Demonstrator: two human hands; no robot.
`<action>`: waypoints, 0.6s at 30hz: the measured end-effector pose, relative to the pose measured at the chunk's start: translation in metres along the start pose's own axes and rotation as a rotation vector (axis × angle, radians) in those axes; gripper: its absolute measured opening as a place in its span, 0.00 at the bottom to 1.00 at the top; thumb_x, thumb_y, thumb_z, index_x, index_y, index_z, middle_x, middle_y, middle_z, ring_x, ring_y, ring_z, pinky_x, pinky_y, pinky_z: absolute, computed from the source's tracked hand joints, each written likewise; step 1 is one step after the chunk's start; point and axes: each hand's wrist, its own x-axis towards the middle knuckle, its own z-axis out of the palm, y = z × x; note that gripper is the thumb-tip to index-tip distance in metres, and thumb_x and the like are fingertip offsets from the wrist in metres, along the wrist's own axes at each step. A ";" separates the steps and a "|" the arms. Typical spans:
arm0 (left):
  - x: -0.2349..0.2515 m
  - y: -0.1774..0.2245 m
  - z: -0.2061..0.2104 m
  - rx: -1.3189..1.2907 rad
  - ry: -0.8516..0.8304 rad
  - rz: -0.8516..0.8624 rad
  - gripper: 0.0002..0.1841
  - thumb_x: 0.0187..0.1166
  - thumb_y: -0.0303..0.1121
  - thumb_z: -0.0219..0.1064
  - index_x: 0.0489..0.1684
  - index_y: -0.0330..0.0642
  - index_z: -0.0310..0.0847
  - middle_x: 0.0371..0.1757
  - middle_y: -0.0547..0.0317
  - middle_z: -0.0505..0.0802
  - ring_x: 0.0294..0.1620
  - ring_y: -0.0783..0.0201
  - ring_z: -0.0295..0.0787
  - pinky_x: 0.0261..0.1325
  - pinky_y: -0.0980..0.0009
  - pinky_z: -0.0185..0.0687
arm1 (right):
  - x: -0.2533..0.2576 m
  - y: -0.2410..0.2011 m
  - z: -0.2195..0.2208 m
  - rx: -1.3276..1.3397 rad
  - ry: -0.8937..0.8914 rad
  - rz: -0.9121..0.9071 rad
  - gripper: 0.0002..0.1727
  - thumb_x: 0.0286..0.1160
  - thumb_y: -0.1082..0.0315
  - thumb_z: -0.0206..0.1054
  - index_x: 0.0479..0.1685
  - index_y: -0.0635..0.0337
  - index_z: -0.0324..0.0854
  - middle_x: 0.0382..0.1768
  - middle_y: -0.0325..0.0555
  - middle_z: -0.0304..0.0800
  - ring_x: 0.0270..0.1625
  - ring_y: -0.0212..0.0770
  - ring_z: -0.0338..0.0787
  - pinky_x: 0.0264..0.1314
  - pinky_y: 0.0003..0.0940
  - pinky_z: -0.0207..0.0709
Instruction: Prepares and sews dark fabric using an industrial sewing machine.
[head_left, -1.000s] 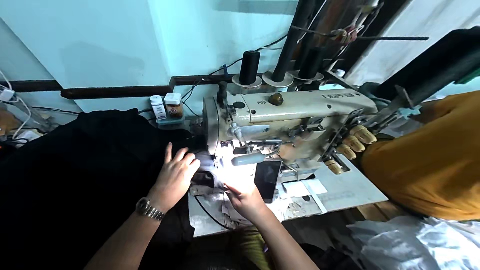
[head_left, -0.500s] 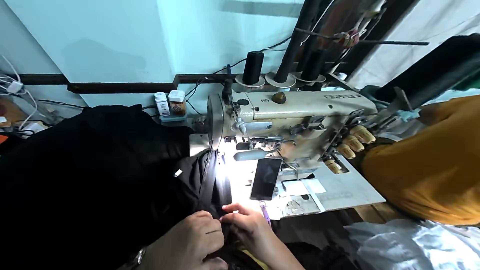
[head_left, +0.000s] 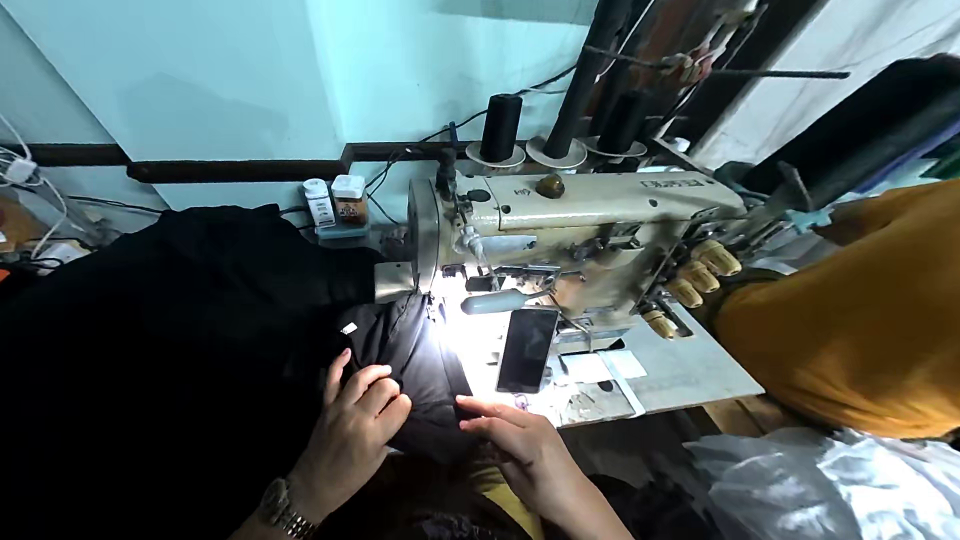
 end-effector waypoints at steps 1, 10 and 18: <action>0.000 -0.001 -0.001 0.004 -0.014 0.004 0.08 0.73 0.29 0.65 0.39 0.57 0.87 0.46 0.67 0.91 0.71 0.55 0.82 0.85 0.30 0.50 | 0.000 0.000 0.001 -0.014 -0.021 0.010 0.11 0.83 0.71 0.60 0.50 0.52 0.90 0.69 0.39 0.90 0.69 0.31 0.89 0.68 0.28 0.85; 0.017 -0.027 0.011 0.041 -0.119 0.001 0.10 0.70 0.22 0.66 0.35 0.53 0.87 0.52 0.67 0.94 0.77 0.49 0.80 0.84 0.24 0.50 | 0.021 0.010 0.005 -0.147 -0.090 0.066 0.10 0.81 0.72 0.60 0.44 0.53 0.88 0.64 0.36 0.93 0.58 0.32 0.95 0.54 0.33 0.90; 0.044 -0.039 0.014 0.041 -0.156 -0.002 0.12 0.71 0.25 0.68 0.46 0.52 0.88 0.70 0.63 0.89 0.84 0.49 0.73 0.85 0.28 0.51 | 0.041 0.030 0.020 -0.229 0.001 0.032 0.11 0.82 0.67 0.63 0.49 0.53 0.92 0.59 0.39 0.96 0.58 0.36 0.95 0.60 0.35 0.88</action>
